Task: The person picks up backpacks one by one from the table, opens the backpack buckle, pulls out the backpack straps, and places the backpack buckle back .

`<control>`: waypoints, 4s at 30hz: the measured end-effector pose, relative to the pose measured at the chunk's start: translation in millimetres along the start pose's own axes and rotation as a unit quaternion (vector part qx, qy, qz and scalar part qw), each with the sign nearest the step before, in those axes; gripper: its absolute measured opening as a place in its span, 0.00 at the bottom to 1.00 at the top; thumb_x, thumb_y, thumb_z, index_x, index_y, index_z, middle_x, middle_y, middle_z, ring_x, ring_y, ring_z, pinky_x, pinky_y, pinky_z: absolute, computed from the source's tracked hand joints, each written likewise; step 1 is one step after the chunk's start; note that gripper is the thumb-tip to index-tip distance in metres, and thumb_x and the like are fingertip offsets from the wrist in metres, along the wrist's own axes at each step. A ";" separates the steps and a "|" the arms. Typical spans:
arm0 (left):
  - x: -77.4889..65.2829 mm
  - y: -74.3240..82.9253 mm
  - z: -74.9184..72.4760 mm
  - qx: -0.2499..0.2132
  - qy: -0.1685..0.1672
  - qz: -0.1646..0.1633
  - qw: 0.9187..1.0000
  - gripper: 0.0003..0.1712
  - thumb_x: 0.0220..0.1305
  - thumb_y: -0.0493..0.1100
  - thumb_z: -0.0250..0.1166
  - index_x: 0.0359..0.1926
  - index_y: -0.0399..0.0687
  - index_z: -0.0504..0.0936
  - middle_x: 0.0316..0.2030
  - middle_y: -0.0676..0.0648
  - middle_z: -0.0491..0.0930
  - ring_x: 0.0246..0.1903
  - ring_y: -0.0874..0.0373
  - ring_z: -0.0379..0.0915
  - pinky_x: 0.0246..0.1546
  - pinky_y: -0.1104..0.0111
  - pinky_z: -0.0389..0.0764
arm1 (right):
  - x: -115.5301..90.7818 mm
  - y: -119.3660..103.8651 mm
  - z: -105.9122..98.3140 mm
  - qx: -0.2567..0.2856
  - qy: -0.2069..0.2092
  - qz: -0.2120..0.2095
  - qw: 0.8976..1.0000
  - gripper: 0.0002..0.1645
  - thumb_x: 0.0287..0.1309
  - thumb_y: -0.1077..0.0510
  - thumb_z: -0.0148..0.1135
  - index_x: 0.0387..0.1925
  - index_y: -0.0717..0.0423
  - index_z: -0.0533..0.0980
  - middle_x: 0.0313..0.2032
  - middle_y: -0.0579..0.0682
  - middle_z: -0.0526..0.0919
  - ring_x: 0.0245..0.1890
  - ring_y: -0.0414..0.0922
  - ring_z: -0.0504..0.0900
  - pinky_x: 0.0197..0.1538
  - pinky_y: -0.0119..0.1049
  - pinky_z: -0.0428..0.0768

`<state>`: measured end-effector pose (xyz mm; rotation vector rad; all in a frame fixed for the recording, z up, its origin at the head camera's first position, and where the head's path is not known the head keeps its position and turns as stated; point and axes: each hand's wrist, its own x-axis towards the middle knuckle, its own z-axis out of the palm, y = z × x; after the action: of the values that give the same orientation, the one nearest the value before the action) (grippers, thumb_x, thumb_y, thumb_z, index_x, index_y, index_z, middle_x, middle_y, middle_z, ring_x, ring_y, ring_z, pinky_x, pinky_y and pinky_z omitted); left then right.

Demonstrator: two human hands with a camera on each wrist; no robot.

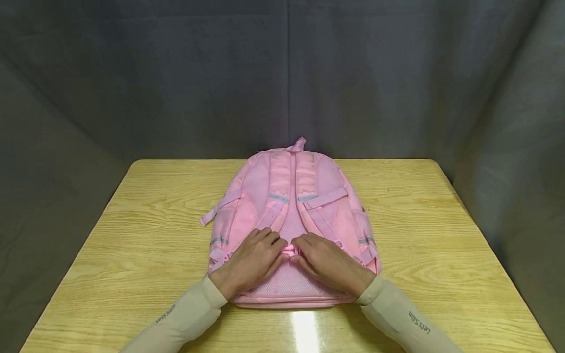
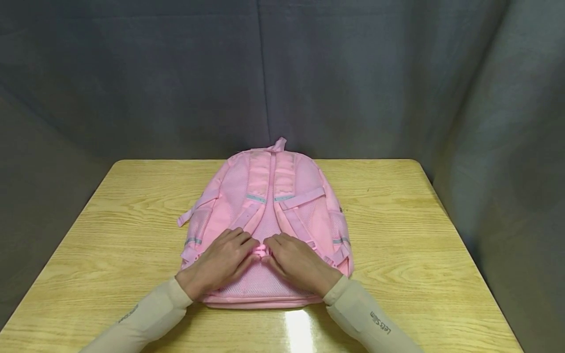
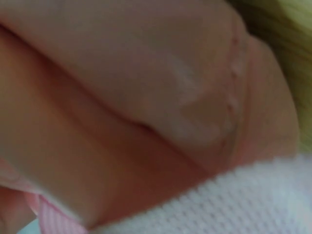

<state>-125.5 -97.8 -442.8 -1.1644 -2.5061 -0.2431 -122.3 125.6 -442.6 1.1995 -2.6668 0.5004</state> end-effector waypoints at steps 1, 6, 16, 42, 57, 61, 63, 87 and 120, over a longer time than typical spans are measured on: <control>0.0 0.1 0.1 0.001 0.002 0.001 1.000 0.11 0.70 0.51 0.62 0.41 0.49 0.81 0.35 0.51 0.79 0.39 0.55 0.73 0.41 0.63 0.73 | 0.0 0.1 -0.1 0.000 0.001 0.000 1.000 0.15 0.72 0.51 0.55 0.50 0.56 0.75 0.39 0.45 0.79 0.41 0.41 0.79 0.48 0.37 0.80; 0.3 -0.4 1.9 0.000 0.014 0.005 1.000 0.10 0.69 0.49 0.62 0.41 0.48 0.81 0.35 0.50 0.79 0.38 0.54 0.73 0.40 0.64 0.73 | 0.2 0.3 -0.3 0.000 0.004 -0.002 1.000 0.16 0.72 0.50 0.55 0.50 0.57 0.75 0.39 0.45 0.80 0.42 0.41 0.80 0.49 0.37 0.80; 0.2 0.0 2.7 0.005 0.012 0.001 1.000 0.10 0.69 0.50 0.62 0.40 0.49 0.81 0.35 0.51 0.80 0.39 0.54 0.73 0.40 0.64 0.73 | 0.0 0.3 -0.9 0.001 0.000 0.001 1.000 0.17 0.72 0.50 0.55 0.51 0.58 0.76 0.42 0.47 0.82 0.45 0.42 0.81 0.53 0.37 0.80; -0.2 1.5 3.4 0.010 0.001 -0.007 1.000 0.11 0.71 0.51 0.59 0.40 0.50 0.81 0.36 0.51 0.80 0.40 0.54 0.74 0.41 0.62 0.74 | -0.8 1.0 -1.3 0.001 -0.004 0.006 1.000 0.14 0.71 0.50 0.56 0.47 0.55 0.76 0.37 0.44 0.79 0.40 0.40 0.79 0.47 0.36 0.80; -0.6 2.0 4.1 0.022 0.011 -0.005 1.000 0.10 0.69 0.51 0.62 0.39 0.50 0.81 0.35 0.51 0.80 0.40 0.54 0.74 0.39 0.63 0.73 | -0.8 0.3 -1.5 0.009 -0.004 0.007 1.000 0.15 0.71 0.49 0.57 0.48 0.57 0.77 0.39 0.45 0.81 0.41 0.41 0.80 0.49 0.36 0.80; -0.6 2.1 4.2 0.024 0.015 -0.003 1.000 0.10 0.69 0.50 0.62 0.39 0.50 0.81 0.34 0.51 0.80 0.39 0.54 0.74 0.38 0.63 0.73 | -0.7 -0.2 -1.9 0.007 -0.005 0.007 1.000 0.16 0.70 0.49 0.57 0.49 0.57 0.77 0.39 0.45 0.81 0.42 0.41 0.81 0.50 0.37 0.80; -0.9 2.1 4.7 0.026 0.016 -0.003 1.000 0.10 0.69 0.50 0.62 0.39 0.49 0.81 0.34 0.51 0.80 0.39 0.54 0.74 0.38 0.63 0.73 | -0.6 -0.3 -2.0 0.005 -0.005 0.005 1.000 0.16 0.70 0.49 0.57 0.49 0.57 0.77 0.39 0.46 0.81 0.42 0.41 0.81 0.50 0.36 0.81; -6.5 -2.9 3.5 0.030 0.010 -0.014 0.999 0.07 0.67 0.47 0.64 0.39 0.50 0.82 0.35 0.51 0.81 0.39 0.54 0.74 0.40 0.63 0.74 | -3.4 3.2 -1.5 0.000 0.005 0.006 1.000 0.15 0.68 0.55 0.58 0.49 0.61 0.77 0.37 0.48 0.81 0.39 0.42 0.80 0.47 0.38 0.82; -9.2 0.0 1.2 0.044 -0.022 -0.015 0.999 0.13 0.68 0.53 0.63 0.46 0.51 0.83 0.40 0.51 0.83 0.44 0.54 0.74 0.44 0.62 0.74 | -4.3 2.8 -10.4 0.027 0.000 0.021 0.999 0.13 0.68 0.57 0.56 0.48 0.61 0.75 0.42 0.51 0.82 0.44 0.45 0.83 0.51 0.41 0.82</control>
<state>-120.4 -103.9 -447.5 -1.1088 -2.5470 -0.1138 -121.3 134.2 -434.8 1.1593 -2.7005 0.5833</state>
